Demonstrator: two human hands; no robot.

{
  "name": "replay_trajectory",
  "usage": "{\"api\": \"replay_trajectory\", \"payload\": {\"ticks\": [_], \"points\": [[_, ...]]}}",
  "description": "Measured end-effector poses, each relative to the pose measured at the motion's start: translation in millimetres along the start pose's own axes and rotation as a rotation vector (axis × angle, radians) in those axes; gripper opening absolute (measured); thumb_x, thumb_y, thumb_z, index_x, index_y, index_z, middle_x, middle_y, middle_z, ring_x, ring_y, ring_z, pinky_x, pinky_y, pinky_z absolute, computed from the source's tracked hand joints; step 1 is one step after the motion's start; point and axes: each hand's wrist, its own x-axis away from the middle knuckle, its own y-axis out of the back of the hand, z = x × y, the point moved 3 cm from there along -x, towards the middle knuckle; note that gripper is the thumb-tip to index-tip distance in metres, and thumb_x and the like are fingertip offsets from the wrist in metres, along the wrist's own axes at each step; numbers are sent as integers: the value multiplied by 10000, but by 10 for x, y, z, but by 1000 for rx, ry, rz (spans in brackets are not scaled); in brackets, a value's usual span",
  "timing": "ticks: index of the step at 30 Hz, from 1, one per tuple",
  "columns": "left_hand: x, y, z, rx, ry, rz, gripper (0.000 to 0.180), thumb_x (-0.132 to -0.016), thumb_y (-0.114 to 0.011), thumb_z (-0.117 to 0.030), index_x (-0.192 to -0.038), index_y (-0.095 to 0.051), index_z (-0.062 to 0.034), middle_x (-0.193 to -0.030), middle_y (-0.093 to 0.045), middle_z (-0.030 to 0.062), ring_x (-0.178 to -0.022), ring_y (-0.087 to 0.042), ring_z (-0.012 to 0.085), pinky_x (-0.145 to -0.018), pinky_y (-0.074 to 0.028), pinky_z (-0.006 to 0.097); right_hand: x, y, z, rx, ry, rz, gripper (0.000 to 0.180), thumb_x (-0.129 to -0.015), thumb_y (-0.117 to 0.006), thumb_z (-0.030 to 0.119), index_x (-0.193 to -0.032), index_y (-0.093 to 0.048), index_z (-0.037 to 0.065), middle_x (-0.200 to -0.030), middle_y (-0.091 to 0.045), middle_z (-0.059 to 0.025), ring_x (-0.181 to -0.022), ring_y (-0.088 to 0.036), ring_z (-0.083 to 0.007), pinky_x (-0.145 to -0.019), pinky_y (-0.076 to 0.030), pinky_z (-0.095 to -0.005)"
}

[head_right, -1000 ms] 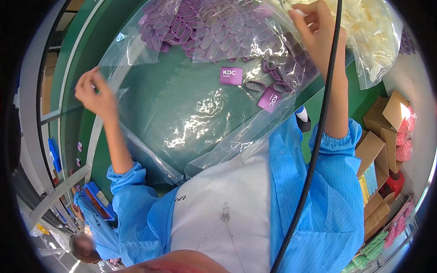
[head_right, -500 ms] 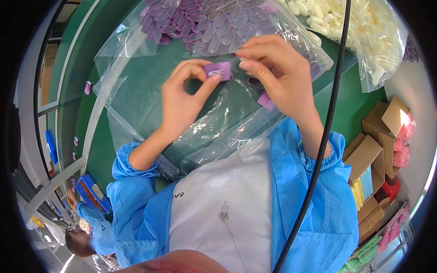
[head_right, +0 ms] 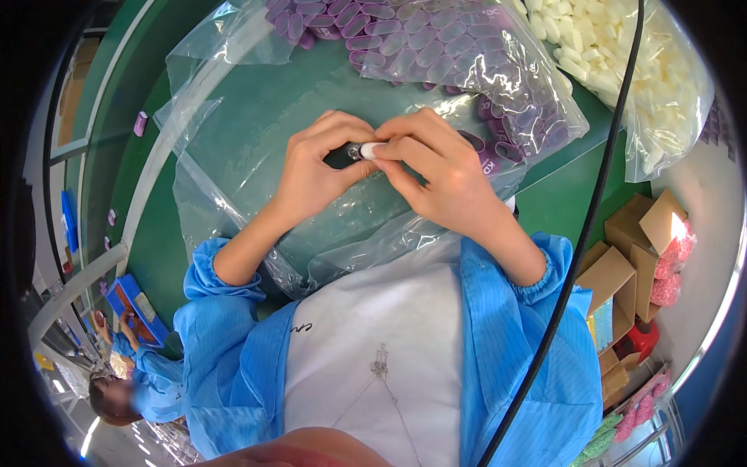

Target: The person repeatedly picks up small white cylindrical objects and purple plastic casings from a green workbench. They insert the white objects into the purple casings by hand and place the assembled units onto the table. The process is repetitive and involves handling small parts one at a time.

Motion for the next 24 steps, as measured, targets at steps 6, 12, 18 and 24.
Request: {"api": "replay_trajectory", "payload": {"ticks": [6,12,18,24], "points": [[28,-13,24,-12,-38,-9,304,-668,-851,11,-952,-750,-26,-946,-706,76,-873,-645,229,-741,-521,329,-108,-4,38,104,184,80,209,-690,-762,-87,-852,-641,-34,-919,-634,-120,-791,-612,-276,-655,-514,-365],[39,-15,33,-3,-47,-9,299,-659,-853,9,-939,-751,-21,-921,-699,66,-857,-631,224,-722,-518,329,-102,-20,31,57,188,91,179,-706,-725,-95,-862,-648,-56,-914,-632,-135,-788,-613,-286,-656,-523,-363],[42,-45,38,-18,-66,-20,256,-675,-850,-43,-909,-748,-37,-891,-681,42,-871,-601,234,-718,-515,346,-44,-52,152,282,249,119,209,-689,-711,-73,-891,-659,-96,-915,-635,-152,-786,-616,-279,-650,-532,-350],[37,-67,24,-8,-72,-21,251,-677,-837,-30,-911,-745,-38,-897,-679,49,-872,-601,241,-723,-516,349,-23,-71,107,264,263,42,251,-675,-743,-36,-909,-665,-85,-942,-635,-149,-795,-611,-270,-643,-529,-334]]}}
